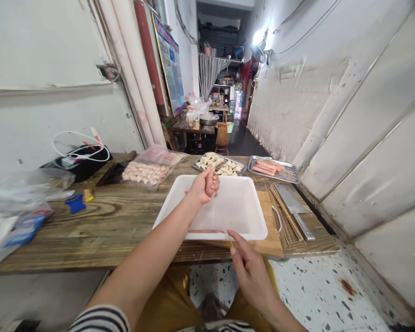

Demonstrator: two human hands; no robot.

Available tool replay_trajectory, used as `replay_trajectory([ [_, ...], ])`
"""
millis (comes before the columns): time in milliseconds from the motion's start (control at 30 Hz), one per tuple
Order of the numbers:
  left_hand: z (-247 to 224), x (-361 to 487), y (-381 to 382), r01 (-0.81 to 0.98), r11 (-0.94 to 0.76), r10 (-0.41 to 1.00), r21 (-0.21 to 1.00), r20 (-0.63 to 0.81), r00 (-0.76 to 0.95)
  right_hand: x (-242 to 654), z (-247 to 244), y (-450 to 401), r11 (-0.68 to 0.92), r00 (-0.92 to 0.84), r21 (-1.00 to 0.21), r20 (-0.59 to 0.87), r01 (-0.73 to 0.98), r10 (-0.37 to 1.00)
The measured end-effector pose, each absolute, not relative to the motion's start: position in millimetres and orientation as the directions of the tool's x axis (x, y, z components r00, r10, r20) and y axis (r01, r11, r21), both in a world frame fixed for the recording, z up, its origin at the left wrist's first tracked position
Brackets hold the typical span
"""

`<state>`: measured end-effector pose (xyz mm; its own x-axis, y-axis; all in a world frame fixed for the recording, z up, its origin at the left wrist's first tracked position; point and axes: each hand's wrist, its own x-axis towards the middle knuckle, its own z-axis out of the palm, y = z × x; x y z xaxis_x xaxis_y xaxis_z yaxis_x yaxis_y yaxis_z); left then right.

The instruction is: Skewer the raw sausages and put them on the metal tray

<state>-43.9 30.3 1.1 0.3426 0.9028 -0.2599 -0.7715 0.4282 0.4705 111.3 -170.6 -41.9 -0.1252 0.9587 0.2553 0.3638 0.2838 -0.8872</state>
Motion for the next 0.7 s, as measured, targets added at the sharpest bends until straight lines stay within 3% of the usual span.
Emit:
replay_trajectory([
  [500, -2.5, -44.2, 34.0, -0.789, 0.346, 0.938, 0.507, -0.223, 0.267, 102.3, -42.2, -162.3, 0.223, -0.089, -0.923, 0.205, 0.315, 0.975],
  [700, -1.5, -42.8, 33.5, -0.832, 0.324, 0.943, 0.451, -0.23, 0.242, 101.6, -40.7, -164.3, 0.213, -0.083, -0.939, 0.198, 0.271, 0.977],
])
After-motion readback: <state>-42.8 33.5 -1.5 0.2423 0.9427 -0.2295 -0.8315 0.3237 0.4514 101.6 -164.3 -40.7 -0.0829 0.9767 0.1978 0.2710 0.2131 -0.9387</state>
